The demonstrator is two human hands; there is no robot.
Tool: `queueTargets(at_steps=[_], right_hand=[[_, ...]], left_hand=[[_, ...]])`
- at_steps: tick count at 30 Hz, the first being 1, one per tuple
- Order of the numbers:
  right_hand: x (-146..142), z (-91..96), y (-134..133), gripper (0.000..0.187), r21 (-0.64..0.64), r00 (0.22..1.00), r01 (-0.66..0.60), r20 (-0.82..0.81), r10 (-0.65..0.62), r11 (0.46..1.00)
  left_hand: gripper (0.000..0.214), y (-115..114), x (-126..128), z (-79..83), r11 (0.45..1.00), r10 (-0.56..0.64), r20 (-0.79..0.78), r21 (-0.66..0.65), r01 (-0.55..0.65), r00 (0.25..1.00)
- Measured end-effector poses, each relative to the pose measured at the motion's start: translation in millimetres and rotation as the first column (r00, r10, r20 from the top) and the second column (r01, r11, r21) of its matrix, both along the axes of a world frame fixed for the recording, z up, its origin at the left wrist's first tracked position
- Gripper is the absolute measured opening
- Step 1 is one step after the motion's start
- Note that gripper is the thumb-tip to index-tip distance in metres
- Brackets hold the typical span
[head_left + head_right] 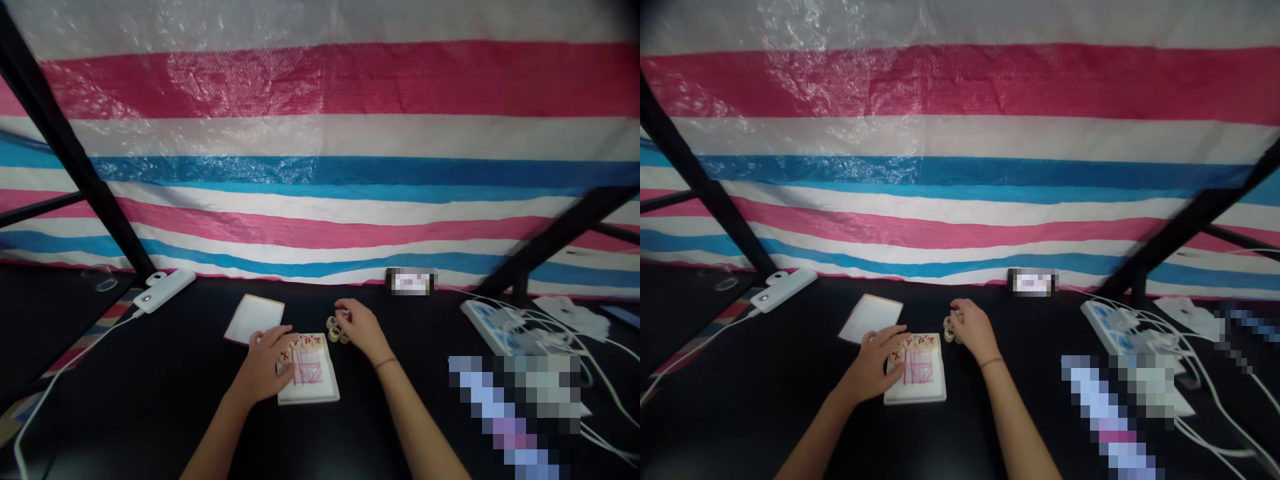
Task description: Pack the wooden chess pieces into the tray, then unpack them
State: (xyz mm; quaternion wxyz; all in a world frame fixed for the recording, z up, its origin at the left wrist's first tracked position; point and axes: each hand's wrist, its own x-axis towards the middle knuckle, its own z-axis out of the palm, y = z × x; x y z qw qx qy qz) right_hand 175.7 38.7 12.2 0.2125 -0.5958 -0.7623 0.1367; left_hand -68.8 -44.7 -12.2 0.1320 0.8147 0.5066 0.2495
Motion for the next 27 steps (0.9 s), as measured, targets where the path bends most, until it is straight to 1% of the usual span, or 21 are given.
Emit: queueTargets(at_steps=[1, 3, 6, 10, 16, 23, 27], right_hand=[[6.8, 2.9, 11.3, 0.028, -0.086, 0.99, 0.027, 0.138, -0.015, 0.996], [13.5, 8.0, 30.2, 0.027, -0.161, 0.974, 0.028, 0.227, 0.009, 0.987], [11.0, 11.5, 47.8, 0.024, -0.221, 0.956, -0.01, 0.284, 0.074, 0.975], [4.3, 9.2, 57.6, 0.025, -0.275, 0.932, -0.021, 0.341, 0.119, 0.961], [1.6, 6.9, 62.2, 0.028, -0.29, 0.907, 0.005, 0.403, 0.117, 0.957], [-1.4, 15.5, 62.5, 0.022, -0.275, 0.888, 0.008, 0.444, 0.12, 0.961], [1.3, 18.1, 61.3, 0.025, -0.266, 0.888, 0.002, 0.444, 0.121, 0.964]], left_hand=[[0.052, 0.1, 0.9, -0.3, 1.0, -0.004, 0.003, 0.006, 0.004, 1.0], [0.053, 0.1, 1.8, -1.1, 1.0, -0.012, 0.013, 0.025, 0.012, 1.0], [0.054, 0.3, 1.6, -2.4, 0.999, -0.022, 0.026, 0.046, 0.021, 0.999], [0.052, 0.8, 0.1, -2.1, 0.997, -0.022, 0.042, 0.071, 0.019, 0.999], [0.045, 2.2, -0.4, -2.8, 0.991, -0.015, 0.073, 0.137, 0.005, 0.997], [0.04, 3.4, -0.2, -3.3, 0.989, -0.013, 0.086, 0.15, 0.0, 0.996], [0.037, 3.4, -0.3, -2.1, 0.987, -0.003, 0.084, 0.159, -0.01, 0.996]])
